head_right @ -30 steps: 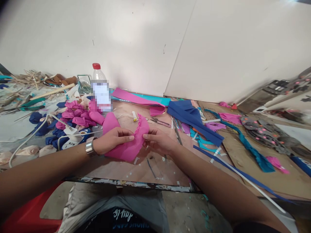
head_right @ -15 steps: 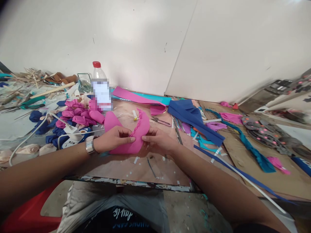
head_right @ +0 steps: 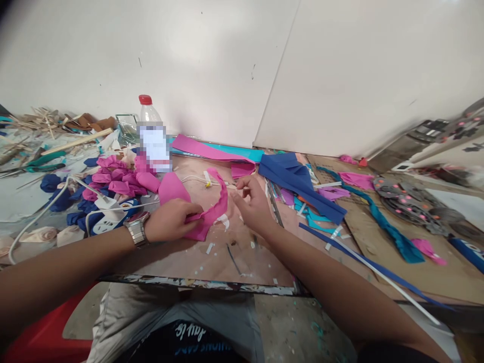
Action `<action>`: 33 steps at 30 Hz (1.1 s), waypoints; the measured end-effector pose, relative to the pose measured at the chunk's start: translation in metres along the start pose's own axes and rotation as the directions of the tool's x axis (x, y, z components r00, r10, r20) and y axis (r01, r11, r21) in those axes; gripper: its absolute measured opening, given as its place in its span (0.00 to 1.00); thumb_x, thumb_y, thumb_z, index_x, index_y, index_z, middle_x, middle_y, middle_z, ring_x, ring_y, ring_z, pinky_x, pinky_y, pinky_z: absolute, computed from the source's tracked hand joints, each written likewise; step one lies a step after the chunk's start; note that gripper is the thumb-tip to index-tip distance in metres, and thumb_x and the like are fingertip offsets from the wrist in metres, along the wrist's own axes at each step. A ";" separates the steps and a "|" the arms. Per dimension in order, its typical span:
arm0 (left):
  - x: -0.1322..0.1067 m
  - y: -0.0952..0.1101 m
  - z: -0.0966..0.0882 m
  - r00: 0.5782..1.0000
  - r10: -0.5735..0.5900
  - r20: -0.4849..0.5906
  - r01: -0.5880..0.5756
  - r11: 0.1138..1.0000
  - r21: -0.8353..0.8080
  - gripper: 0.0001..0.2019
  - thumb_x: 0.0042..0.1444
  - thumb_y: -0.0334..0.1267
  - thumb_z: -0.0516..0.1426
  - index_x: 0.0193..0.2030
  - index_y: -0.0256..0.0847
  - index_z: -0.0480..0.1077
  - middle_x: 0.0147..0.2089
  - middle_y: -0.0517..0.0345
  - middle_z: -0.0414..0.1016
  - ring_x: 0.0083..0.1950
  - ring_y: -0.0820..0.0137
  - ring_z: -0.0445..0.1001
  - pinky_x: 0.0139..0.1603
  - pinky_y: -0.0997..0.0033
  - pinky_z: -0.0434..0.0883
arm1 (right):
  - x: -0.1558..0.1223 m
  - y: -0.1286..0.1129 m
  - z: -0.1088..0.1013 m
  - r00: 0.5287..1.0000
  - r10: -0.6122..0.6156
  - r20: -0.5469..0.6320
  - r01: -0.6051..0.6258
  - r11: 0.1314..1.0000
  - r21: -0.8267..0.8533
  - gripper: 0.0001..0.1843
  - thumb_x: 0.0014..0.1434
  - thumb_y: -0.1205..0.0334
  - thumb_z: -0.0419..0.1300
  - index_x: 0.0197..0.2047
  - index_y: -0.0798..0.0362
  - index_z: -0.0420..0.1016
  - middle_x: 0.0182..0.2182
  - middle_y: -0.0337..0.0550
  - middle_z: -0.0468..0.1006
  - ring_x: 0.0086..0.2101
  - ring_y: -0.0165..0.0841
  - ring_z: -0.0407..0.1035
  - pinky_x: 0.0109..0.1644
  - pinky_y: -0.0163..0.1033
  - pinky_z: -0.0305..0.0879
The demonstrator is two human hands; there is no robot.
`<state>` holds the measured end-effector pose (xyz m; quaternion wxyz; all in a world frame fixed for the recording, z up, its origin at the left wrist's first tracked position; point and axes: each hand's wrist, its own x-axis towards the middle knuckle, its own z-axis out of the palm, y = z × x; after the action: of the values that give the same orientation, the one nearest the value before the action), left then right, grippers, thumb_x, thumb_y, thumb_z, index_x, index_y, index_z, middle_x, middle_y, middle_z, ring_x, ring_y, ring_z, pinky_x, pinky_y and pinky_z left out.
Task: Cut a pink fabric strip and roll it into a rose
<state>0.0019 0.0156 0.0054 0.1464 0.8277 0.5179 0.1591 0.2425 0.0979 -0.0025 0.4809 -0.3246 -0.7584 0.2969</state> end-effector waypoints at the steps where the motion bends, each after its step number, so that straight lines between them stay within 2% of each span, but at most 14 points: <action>1: -0.001 0.000 0.000 1.000 0.014 0.020 -0.015 0.999 0.033 0.09 0.62 0.37 0.56 0.31 0.41 0.72 0.28 0.55 0.74 0.29 0.67 0.66 0.32 0.64 0.48 | -0.001 -0.004 -0.002 0.987 -0.137 0.088 0.146 0.983 -0.112 0.07 0.65 0.55 0.63 0.42 0.48 0.72 0.43 0.44 0.76 0.44 0.37 0.69 0.50 0.45 0.67; 2: -0.001 0.001 0.000 0.999 0.025 0.036 -0.027 0.998 0.051 0.08 0.62 0.36 0.56 0.31 0.41 0.72 0.29 0.54 0.76 0.29 0.66 0.67 0.32 0.64 0.48 | -0.002 -0.009 -0.002 0.949 -0.246 0.200 0.282 0.942 -0.182 0.05 0.66 0.57 0.62 0.43 0.48 0.74 0.45 0.46 0.78 0.48 0.40 0.70 0.57 0.50 0.65; 4: -0.002 0.001 0.000 0.998 0.045 0.053 -0.047 0.998 0.047 0.08 0.60 0.36 0.56 0.31 0.41 0.72 0.31 0.53 0.77 0.31 0.66 0.69 0.32 0.65 0.50 | -0.005 -0.017 -0.003 0.854 -0.355 0.379 0.458 0.859 -0.228 0.08 0.65 0.59 0.63 0.48 0.47 0.77 0.49 0.47 0.80 0.55 0.45 0.68 0.65 0.56 0.61; 6: -0.002 0.001 0.000 0.996 0.073 0.055 -0.074 0.997 0.018 0.07 0.59 0.36 0.57 0.31 0.40 0.73 0.32 0.52 0.79 0.32 0.66 0.70 0.33 0.66 0.52 | -0.008 -0.022 -0.002 0.804 -0.365 0.469 0.520 0.814 -0.257 0.14 0.64 0.60 0.64 0.53 0.47 0.78 0.53 0.48 0.80 0.62 0.49 0.64 0.69 0.59 0.57; 8: -0.002 0.002 -0.001 0.993 0.100 0.056 -0.099 0.995 -0.022 0.07 0.59 0.36 0.57 0.31 0.39 0.73 0.33 0.51 0.79 0.33 0.66 0.70 0.34 0.66 0.54 | -0.012 -0.024 0.000 0.786 -0.340 0.516 0.526 0.806 -0.270 0.14 0.65 0.59 0.64 0.53 0.48 0.79 0.54 0.48 0.81 0.64 0.50 0.62 0.69 0.60 0.55; 11: -0.002 0.003 -0.002 0.990 0.120 0.077 -0.110 0.987 -0.115 0.07 0.59 0.35 0.56 0.30 0.39 0.73 0.31 0.53 0.78 0.32 0.68 0.69 0.34 0.67 0.55 | -0.015 -0.021 0.001 0.780 -0.282 0.559 0.496 0.823 -0.278 0.09 0.67 0.58 0.63 0.48 0.49 0.80 0.47 0.46 0.83 0.60 0.49 0.66 0.67 0.60 0.53; 14: -0.002 0.003 -0.004 0.989 0.096 0.112 -0.066 0.967 -0.246 0.06 0.58 0.34 0.56 0.32 0.38 0.74 0.29 0.57 0.75 0.30 0.70 0.66 0.33 0.68 0.56 | -0.017 -0.018 0.002 0.785 -0.227 0.576 0.446 0.852 -0.272 0.07 0.68 0.58 0.61 0.43 0.49 0.79 0.41 0.45 0.84 0.54 0.46 0.70 0.65 0.59 0.52; 17: 0.000 0.001 -0.007 0.982 0.085 0.167 -0.010 0.914 -0.405 0.06 0.55 0.32 0.55 0.35 0.38 0.75 0.30 0.60 0.74 0.31 0.71 0.67 0.34 0.70 0.58 | -0.017 -0.017 0.004 0.779 -0.209 0.592 0.419 0.875 -0.241 0.07 0.69 0.57 0.60 0.42 0.50 0.78 0.39 0.43 0.83 0.48 0.42 0.72 0.62 0.56 0.53; 21: 0.003 -0.003 -0.013 0.963 0.144 0.228 0.007 0.832 -0.555 0.07 0.52 0.32 0.53 0.33 0.37 0.72 0.29 0.61 0.71 0.32 0.71 0.66 0.34 0.71 0.60 | -0.016 -0.018 0.005 0.776 -0.205 0.596 0.396 0.894 -0.209 0.06 0.69 0.58 0.61 0.41 0.49 0.78 0.37 0.43 0.83 0.45 0.41 0.72 0.60 0.53 0.55; 24: 0.005 -0.005 -0.018 0.951 0.178 0.254 0.015 0.792 -0.610 0.07 0.53 0.34 0.51 0.32 0.37 0.71 0.29 0.62 0.69 0.32 0.71 0.64 0.35 0.71 0.61 | -0.017 -0.019 0.005 0.775 -0.204 0.597 0.385 0.903 -0.191 0.06 0.68 0.58 0.62 0.40 0.50 0.78 0.37 0.43 0.83 0.43 0.40 0.72 0.59 0.53 0.57; 26: 0.006 -0.005 -0.019 0.953 0.164 0.253 0.032 0.779 -0.626 0.10 0.58 0.37 0.52 0.33 0.36 0.73 0.30 0.61 0.71 0.34 0.70 0.66 0.36 0.71 0.62 | -0.017 -0.019 0.005 0.779 -0.207 0.592 0.383 0.904 -0.189 0.06 0.68 0.58 0.62 0.40 0.49 0.78 0.37 0.43 0.83 0.43 0.40 0.72 0.60 0.53 0.57; 30: 0.006 -0.005 -0.015 0.964 0.104 0.246 0.065 0.803 -0.593 0.20 0.67 0.49 0.53 0.34 0.35 0.76 0.30 0.59 0.72 0.32 0.71 0.65 0.33 0.70 0.60 | -0.018 -0.021 0.005 0.787 -0.206 0.581 0.374 0.909 -0.184 0.06 0.68 0.59 0.62 0.40 0.49 0.78 0.36 0.43 0.83 0.43 0.39 0.73 0.59 0.52 0.58; 33: 0.006 -0.006 -0.009 0.966 0.118 0.228 0.040 0.808 -0.588 0.20 0.67 0.50 0.54 0.34 0.35 0.76 0.29 0.60 0.71 0.31 0.72 0.64 0.33 0.71 0.60 | -0.019 -0.022 0.005 0.785 -0.199 0.586 0.372 0.909 -0.189 0.05 0.67 0.60 0.62 0.40 0.49 0.79 0.36 0.43 0.82 0.43 0.40 0.73 0.59 0.53 0.59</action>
<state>-0.0037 0.0245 0.0119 0.4568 0.7656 0.4028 0.2073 0.2389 0.0691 0.0025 0.2259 -0.1724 -0.9409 0.1844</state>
